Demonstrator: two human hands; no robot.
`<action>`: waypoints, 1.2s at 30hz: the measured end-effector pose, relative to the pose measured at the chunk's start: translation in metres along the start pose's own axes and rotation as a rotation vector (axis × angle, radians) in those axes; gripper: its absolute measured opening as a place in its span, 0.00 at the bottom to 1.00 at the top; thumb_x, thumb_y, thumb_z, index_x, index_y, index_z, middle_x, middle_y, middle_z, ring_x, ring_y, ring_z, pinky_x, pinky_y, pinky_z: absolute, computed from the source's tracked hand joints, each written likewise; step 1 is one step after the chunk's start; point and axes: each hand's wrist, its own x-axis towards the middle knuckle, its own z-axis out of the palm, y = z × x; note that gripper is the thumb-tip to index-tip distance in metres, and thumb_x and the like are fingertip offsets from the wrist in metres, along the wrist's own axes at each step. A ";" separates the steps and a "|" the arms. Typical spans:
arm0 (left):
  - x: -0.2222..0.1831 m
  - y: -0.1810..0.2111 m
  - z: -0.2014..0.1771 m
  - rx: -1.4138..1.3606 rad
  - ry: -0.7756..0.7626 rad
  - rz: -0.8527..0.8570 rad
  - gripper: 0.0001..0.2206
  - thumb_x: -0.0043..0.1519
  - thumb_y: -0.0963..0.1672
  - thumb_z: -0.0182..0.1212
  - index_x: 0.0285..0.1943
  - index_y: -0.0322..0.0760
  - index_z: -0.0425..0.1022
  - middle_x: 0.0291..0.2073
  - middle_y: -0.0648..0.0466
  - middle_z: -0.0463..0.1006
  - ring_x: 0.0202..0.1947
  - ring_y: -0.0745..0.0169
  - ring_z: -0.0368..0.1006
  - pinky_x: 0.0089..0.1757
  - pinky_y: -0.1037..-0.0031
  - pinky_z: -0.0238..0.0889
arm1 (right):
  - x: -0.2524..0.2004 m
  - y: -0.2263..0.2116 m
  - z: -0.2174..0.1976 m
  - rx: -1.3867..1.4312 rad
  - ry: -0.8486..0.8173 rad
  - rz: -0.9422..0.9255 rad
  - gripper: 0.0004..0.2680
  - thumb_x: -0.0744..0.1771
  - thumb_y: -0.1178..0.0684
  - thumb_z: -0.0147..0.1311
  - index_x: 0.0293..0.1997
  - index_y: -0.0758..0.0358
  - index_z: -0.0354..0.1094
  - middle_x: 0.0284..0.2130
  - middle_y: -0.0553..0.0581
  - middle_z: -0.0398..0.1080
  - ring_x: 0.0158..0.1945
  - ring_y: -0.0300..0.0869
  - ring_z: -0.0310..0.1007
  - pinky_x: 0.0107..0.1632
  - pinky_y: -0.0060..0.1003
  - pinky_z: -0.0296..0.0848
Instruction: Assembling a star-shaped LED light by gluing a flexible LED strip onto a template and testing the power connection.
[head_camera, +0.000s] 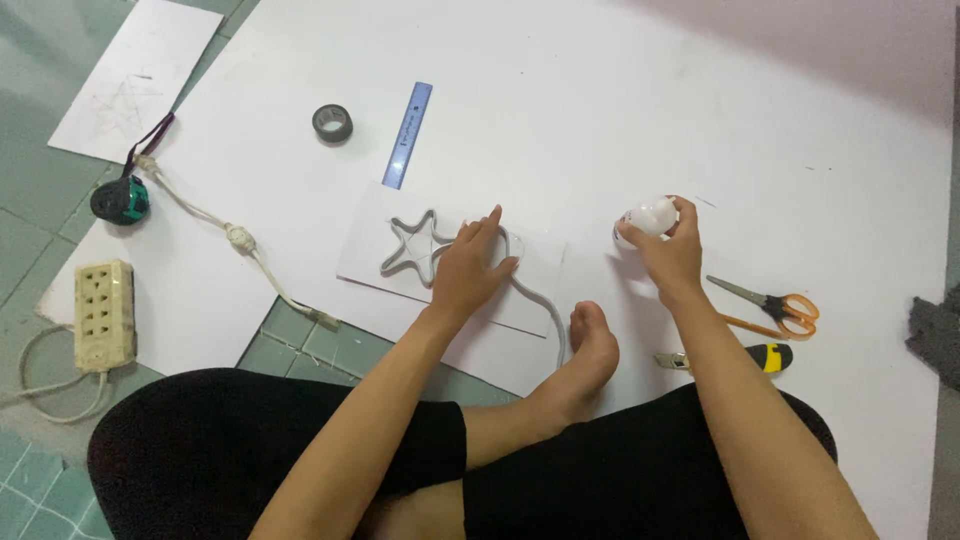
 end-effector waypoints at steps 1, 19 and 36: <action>0.000 0.001 -0.001 0.000 0.001 0.003 0.35 0.58 0.48 0.69 0.76 0.40 0.61 0.60 0.41 0.75 0.66 0.46 0.67 0.68 0.59 0.53 | -0.009 -0.010 -0.002 0.001 0.003 -0.001 0.29 0.64 0.50 0.68 0.70 0.56 0.55 0.56 0.71 0.70 0.63 0.61 0.68 0.61 0.53 0.69; -0.017 0.008 -0.024 0.265 -0.057 -0.115 0.33 0.59 0.53 0.65 0.75 0.45 0.63 0.60 0.49 0.76 0.58 0.50 0.74 0.50 0.56 0.73 | -0.097 -0.042 0.055 -0.802 -0.499 -0.321 0.12 0.67 0.42 0.57 0.50 0.54 0.76 0.42 0.53 0.80 0.56 0.52 0.76 0.63 0.56 0.63; -0.028 0.023 -0.054 0.252 -0.164 -0.205 0.33 0.58 0.49 0.68 0.73 0.40 0.64 0.57 0.49 0.76 0.53 0.50 0.77 0.45 0.57 0.75 | -0.104 -0.058 0.048 -0.555 -0.305 -0.170 0.10 0.69 0.52 0.46 0.52 0.59 0.73 0.40 0.60 0.75 0.53 0.52 0.73 0.51 0.46 0.76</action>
